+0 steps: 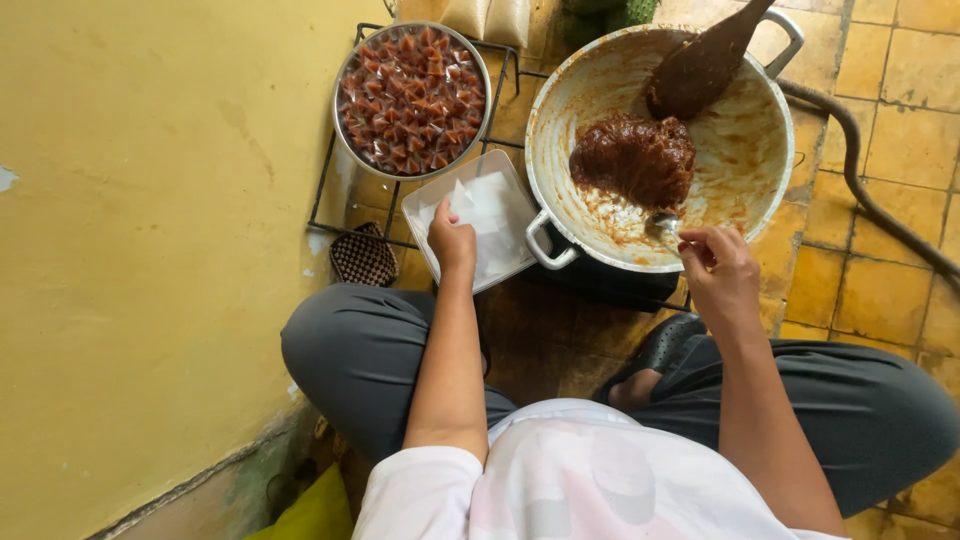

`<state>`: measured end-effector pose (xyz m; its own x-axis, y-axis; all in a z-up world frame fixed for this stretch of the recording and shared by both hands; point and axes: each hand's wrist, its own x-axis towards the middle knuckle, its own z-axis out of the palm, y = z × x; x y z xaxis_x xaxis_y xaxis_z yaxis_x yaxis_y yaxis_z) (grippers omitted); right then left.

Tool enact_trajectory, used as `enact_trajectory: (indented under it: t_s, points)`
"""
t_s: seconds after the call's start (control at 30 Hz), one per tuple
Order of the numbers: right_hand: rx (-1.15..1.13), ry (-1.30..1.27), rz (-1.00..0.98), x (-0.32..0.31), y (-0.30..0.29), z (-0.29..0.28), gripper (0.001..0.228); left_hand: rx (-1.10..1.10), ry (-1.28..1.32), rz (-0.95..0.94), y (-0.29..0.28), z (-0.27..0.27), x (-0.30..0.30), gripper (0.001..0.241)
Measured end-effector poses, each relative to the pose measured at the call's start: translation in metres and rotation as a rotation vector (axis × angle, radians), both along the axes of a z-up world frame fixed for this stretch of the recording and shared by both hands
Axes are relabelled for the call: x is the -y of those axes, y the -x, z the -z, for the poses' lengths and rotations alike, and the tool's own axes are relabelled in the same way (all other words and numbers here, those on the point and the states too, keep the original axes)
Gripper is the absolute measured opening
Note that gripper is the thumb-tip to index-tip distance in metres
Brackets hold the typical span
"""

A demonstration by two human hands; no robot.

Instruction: The person scoops portions of brown paste from a large pot using a spoon, places them onto squares of paper, and wraps them by hand into individual packages.

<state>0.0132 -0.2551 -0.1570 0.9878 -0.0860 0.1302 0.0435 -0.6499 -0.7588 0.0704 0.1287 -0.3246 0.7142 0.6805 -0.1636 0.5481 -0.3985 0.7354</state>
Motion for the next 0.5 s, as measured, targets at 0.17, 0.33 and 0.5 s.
enact_trajectory:
  t_s: [0.17,0.33,0.5]
  points:
    - [-0.001,0.017,-0.006,0.003,-0.002,0.009,0.017,-0.038,0.091,0.021,0.01,-0.033,0.009,0.063]
    - [-0.078,0.03,-0.027,-0.005,-0.006,0.006,0.017,0.1,0.428,0.076,0.013,-0.084,0.022,0.044]
    - [-0.274,-0.373,-0.086,-0.041,-0.018,0.024,0.027,0.337,0.657,0.263,0.024,-0.136,0.051,0.031]
